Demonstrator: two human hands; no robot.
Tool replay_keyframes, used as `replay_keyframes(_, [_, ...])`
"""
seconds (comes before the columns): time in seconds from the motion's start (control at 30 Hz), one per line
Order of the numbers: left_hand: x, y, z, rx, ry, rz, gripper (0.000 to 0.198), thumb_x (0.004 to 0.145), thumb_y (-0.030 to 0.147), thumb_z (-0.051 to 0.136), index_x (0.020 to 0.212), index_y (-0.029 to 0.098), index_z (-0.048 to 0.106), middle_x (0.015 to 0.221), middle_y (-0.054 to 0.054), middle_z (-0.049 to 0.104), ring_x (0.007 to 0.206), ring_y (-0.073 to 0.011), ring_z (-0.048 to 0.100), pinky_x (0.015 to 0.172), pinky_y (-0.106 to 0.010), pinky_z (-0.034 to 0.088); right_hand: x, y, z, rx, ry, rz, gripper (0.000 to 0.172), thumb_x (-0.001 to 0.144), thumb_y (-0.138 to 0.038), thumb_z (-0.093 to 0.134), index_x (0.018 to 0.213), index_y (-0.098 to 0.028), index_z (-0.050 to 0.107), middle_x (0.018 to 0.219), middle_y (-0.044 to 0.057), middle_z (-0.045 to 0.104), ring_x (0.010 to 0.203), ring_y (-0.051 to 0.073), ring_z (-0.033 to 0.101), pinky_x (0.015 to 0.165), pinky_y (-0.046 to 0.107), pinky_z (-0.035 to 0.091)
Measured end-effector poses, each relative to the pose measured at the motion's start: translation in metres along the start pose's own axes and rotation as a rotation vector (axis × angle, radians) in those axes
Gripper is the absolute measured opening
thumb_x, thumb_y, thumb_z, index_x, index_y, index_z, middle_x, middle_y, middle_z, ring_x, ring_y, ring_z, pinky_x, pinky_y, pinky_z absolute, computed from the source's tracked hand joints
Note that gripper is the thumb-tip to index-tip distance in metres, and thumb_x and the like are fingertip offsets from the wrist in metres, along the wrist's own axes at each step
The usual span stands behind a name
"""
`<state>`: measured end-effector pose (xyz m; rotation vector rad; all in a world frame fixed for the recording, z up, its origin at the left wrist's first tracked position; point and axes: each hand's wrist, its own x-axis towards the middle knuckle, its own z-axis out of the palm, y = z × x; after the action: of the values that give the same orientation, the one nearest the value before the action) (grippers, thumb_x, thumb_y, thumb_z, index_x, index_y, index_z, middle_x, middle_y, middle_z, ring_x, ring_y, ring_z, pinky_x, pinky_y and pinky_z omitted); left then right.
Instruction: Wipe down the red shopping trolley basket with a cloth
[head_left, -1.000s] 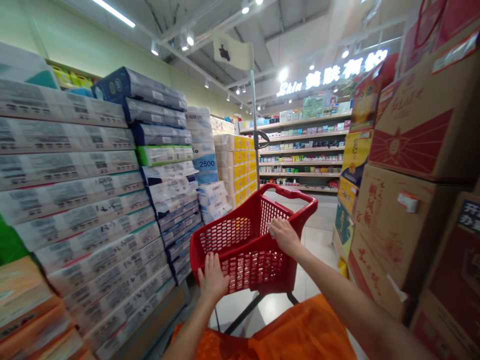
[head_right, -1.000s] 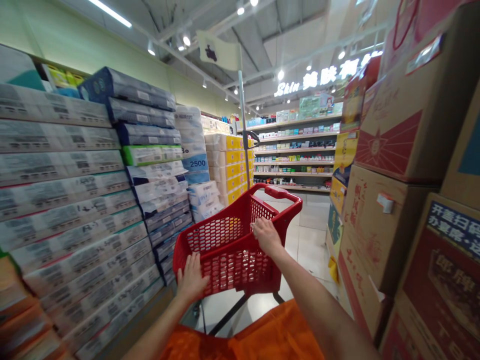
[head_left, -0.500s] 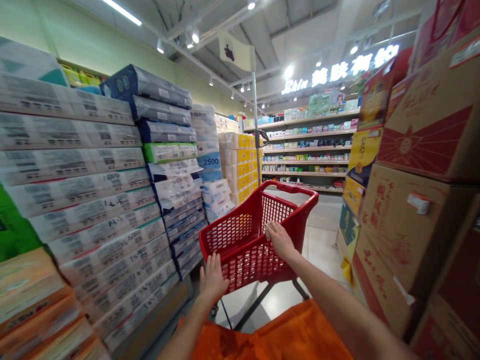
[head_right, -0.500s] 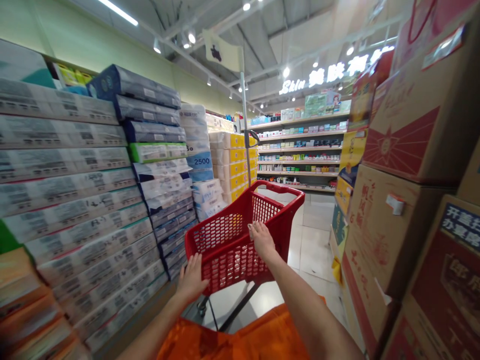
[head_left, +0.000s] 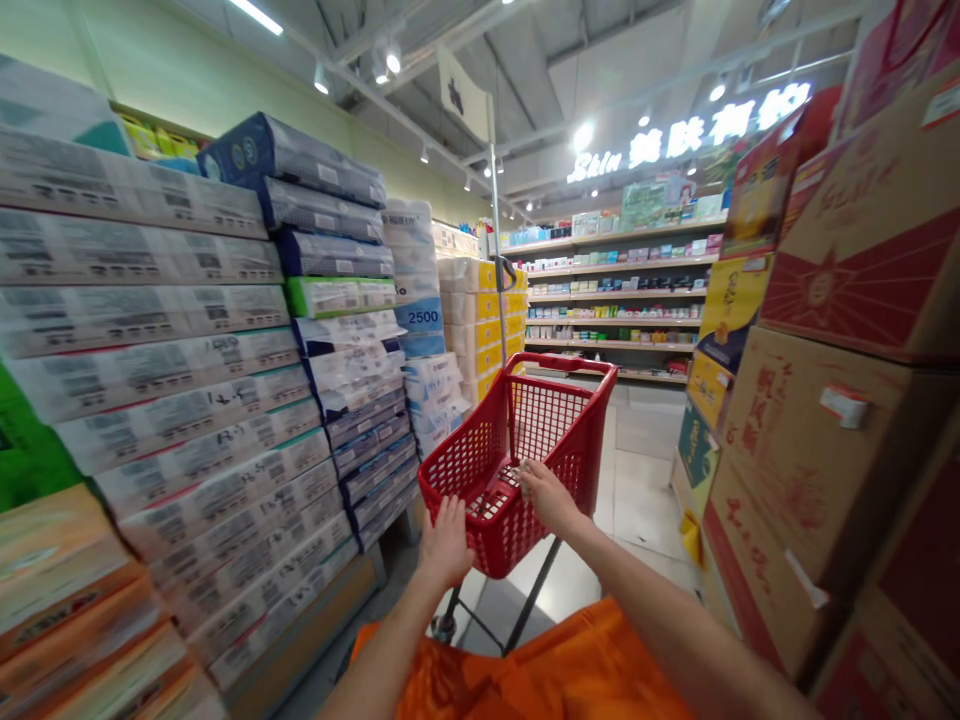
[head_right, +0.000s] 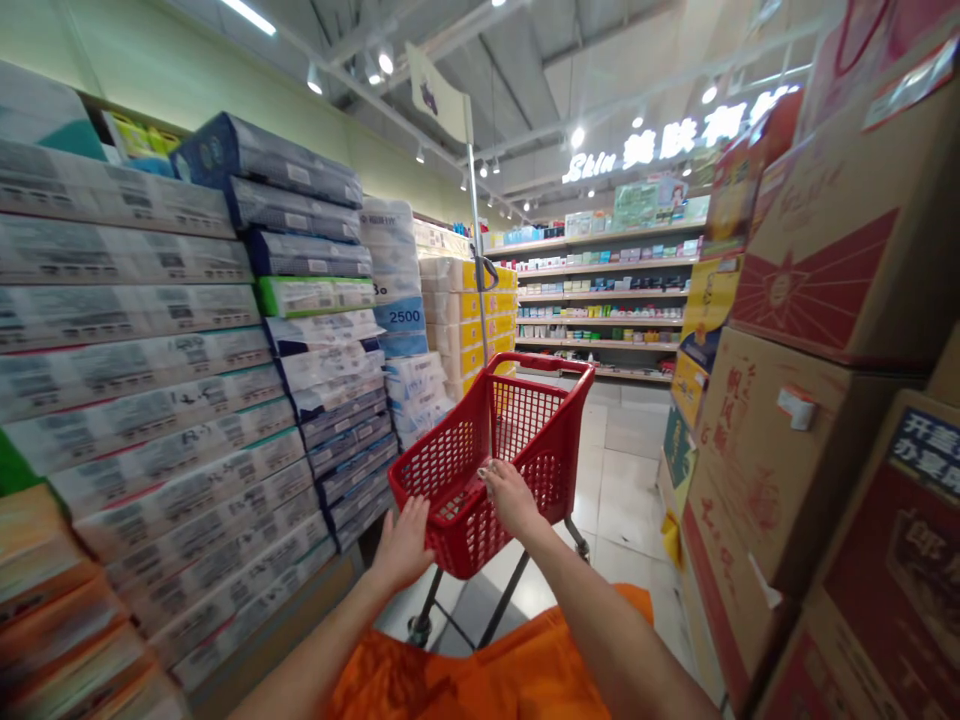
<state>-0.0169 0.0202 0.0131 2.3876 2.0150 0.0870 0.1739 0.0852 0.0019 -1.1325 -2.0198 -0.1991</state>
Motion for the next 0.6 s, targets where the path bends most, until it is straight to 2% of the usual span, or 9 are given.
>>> replay_keyframes(0.07, [0.002,0.003,0.004,0.043,0.011,-0.014,0.076,0.065,0.027,0.038,0.135,0.003,0.018,0.145,-0.012,0.014,0.133,-0.0245,0.008,0.107,-0.047,0.007,-0.006,-0.01,-0.001,0.005,-0.031,-0.035,0.027,0.081,-0.013,0.044,0.1,-0.02,0.062,0.111,0.007,0.057,0.104,0.018,0.05,0.09,0.032,0.04])
replay_keyframes(0.2, [-0.002,0.026,0.012,0.049,0.031,0.046,0.077,0.065,0.028,0.04,0.136,0.006,0.016,0.145,-0.01,0.012,0.133,-0.026,0.006,0.106,-0.049,0.005,-0.025,-0.028,-0.007,0.015,-0.065,-0.048,0.033,0.075,-0.008,0.046,0.103,-0.02,0.06,0.112,0.007,0.056,0.107,0.02,0.047,0.093,0.035,0.038])
replay_keyframes(0.27, [-0.002,0.035,0.01,0.037,0.035,0.125,0.076,0.065,0.029,0.04,0.136,0.01,0.019,0.145,-0.007,0.016,0.133,-0.0256,0.009,0.106,-0.05,0.005,-0.035,-0.026,-0.015,0.017,-0.045,0.034,0.034,0.073,-0.011,0.051,0.106,-0.018,0.059,0.119,0.011,0.052,0.112,0.023,0.044,0.094,0.039,0.037])
replay_keyframes(0.33, [0.0,0.038,0.006,0.013,0.054,0.19,0.072,0.067,0.029,0.039,0.135,0.014,0.022,0.144,-0.005,0.022,0.132,-0.0232,0.013,0.107,-0.05,0.005,-0.042,-0.016,-0.024,0.047,-0.011,0.116,0.03,0.071,-0.016,0.057,0.1,-0.017,0.061,0.122,0.013,0.048,0.114,0.025,0.042,0.094,0.041,0.037])
replay_keyframes(0.4, [0.005,0.034,0.002,0.003,0.047,0.151,0.071,0.068,0.028,0.038,0.135,0.013,0.022,0.143,-0.006,0.024,0.132,-0.0215,0.015,0.107,-0.049,0.007,-0.047,-0.003,-0.034,0.114,0.018,0.144,0.016,0.073,-0.019,0.056,0.087,-0.017,0.064,0.118,0.012,0.052,0.111,0.023,0.046,0.092,0.038,0.04])
replay_keyframes(0.47, [0.011,0.028,0.0,0.021,0.018,0.079,0.073,0.066,0.026,0.04,0.135,0.009,0.021,0.143,-0.009,0.021,0.132,-0.0219,0.014,0.106,-0.049,0.008,-0.048,0.008,-0.044,0.18,0.083,0.171,0.014,0.078,-0.02,0.05,0.081,-0.019,0.063,0.109,0.009,0.057,0.104,0.02,0.052,0.089,0.036,0.043])
replay_keyframes(0.5, [0.013,0.026,0.001,0.034,0.005,0.061,0.074,0.065,0.025,0.04,0.135,0.008,0.021,0.144,-0.009,0.019,0.133,-0.0223,0.012,0.106,-0.049,0.009,-0.048,0.012,-0.047,0.202,0.141,0.204,0.016,0.08,-0.021,0.047,0.085,-0.02,0.063,0.107,0.008,0.059,0.101,0.019,0.054,0.088,0.035,0.044])
replay_keyframes(0.6, [0.015,0.027,0.004,0.055,-0.004,0.117,0.077,0.064,0.024,0.041,0.136,0.008,0.018,0.145,-0.008,0.014,0.133,-0.0223,0.008,0.106,-0.048,0.008,-0.048,0.017,-0.046,0.19,0.319,0.339,0.03,0.083,-0.023,0.042,0.11,-0.019,0.054,0.11,0.009,0.058,0.1,0.019,0.055,0.085,0.037,0.046])
